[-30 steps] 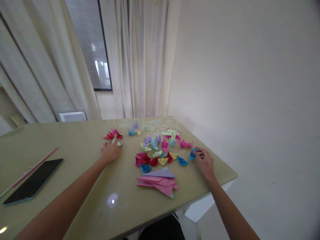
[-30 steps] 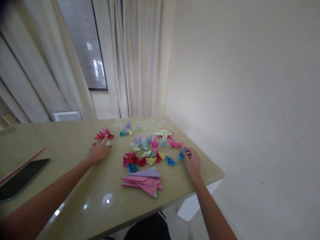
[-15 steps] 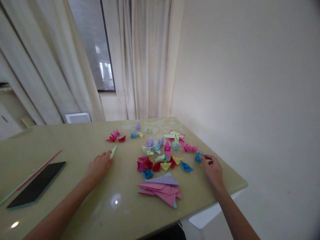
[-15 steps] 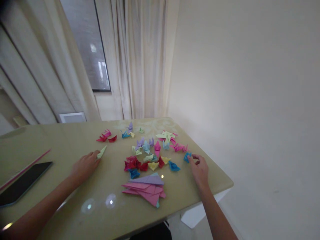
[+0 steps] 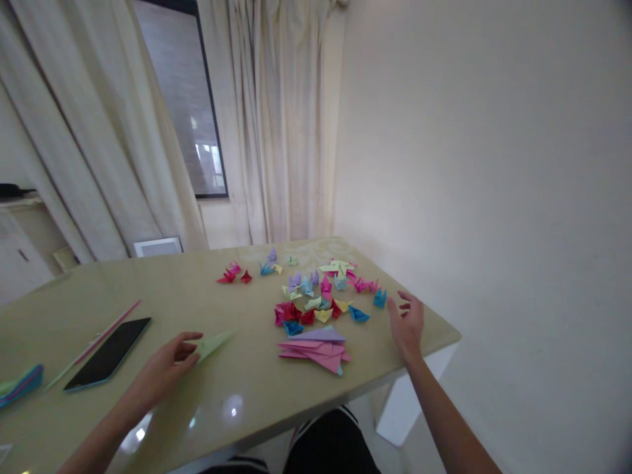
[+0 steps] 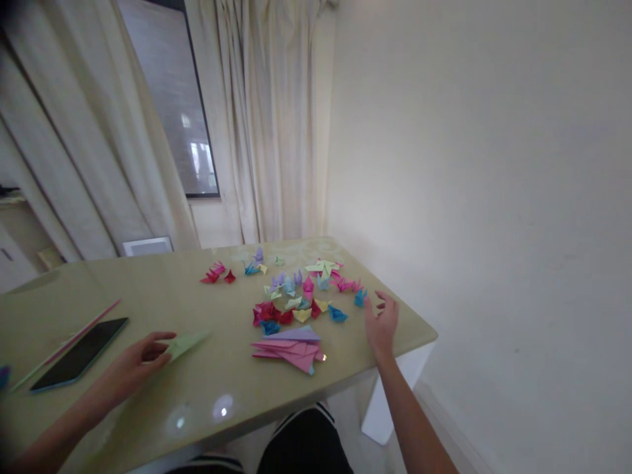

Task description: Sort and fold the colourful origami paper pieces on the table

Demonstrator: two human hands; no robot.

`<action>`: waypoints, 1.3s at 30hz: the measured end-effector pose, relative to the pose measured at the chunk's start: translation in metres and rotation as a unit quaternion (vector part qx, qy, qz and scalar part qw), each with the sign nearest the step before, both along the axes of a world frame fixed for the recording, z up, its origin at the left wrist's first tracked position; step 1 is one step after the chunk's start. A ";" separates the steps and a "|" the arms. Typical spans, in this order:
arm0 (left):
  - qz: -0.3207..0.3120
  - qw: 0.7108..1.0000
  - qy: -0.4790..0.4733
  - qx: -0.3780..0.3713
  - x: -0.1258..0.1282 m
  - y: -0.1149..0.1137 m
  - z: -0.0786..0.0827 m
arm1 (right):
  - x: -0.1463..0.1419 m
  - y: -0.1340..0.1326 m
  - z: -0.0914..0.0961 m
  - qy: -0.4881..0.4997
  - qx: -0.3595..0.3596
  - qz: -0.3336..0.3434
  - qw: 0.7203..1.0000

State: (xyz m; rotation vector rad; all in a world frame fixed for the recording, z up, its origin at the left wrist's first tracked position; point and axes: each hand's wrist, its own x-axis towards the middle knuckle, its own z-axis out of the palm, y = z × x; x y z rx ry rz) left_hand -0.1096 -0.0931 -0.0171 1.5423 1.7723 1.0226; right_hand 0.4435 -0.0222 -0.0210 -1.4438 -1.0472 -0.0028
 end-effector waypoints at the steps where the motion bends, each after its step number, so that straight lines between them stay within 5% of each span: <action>1: -0.007 0.999 -0.034 0.018 0.014 -0.011 0.010 | -0.016 -0.014 0.002 -0.004 0.014 0.016 1.000; 3: -0.042 0.991 -0.128 0.012 0.050 -0.031 0.029 | -0.057 -0.045 0.005 -0.024 0.044 0.140 0.989; 6: -0.100 0.943 -0.316 -0.043 0.112 -0.048 0.049 | -0.124 -0.084 0.012 -0.031 0.004 0.416 0.909; 11: -0.206 0.856 -0.469 -0.061 0.188 -0.041 0.047 | -0.187 -0.096 0.030 0.134 -0.053 0.567 0.811; 13: -0.223 0.858 -0.461 -0.031 0.203 -0.035 0.040 | -0.189 -0.089 0.036 0.148 -0.056 0.565 0.810; 20: -0.170 0.931 -0.313 0.082 0.213 -0.034 0.015 | -0.170 -0.096 0.025 0.116 -0.030 0.497 0.859; 24: -0.200 0.934 -0.292 0.044 0.210 -0.053 -0.002 | -0.166 -0.118 0.008 0.060 -0.020 0.434 0.898; 29: -0.138 0.961 -0.240 0.016 0.207 -0.058 -0.009 | -0.157 -0.130 -0.017 0.084 -0.059 0.424 0.900; 34: -0.175 0.963 -0.185 0.095 0.194 -0.022 0.011 | -0.126 -0.090 -0.007 0.084 -0.092 0.374 0.919; 37: -0.133 0.976 -0.046 0.165 0.183 0.002 0.014 | -0.108 -0.058 0.004 0.010 -0.124 0.386 0.914; 39: -0.160 0.965 0.059 0.197 0.180 0.012 0.007 | -0.102 -0.045 0.006 -0.066 -0.137 0.387 0.909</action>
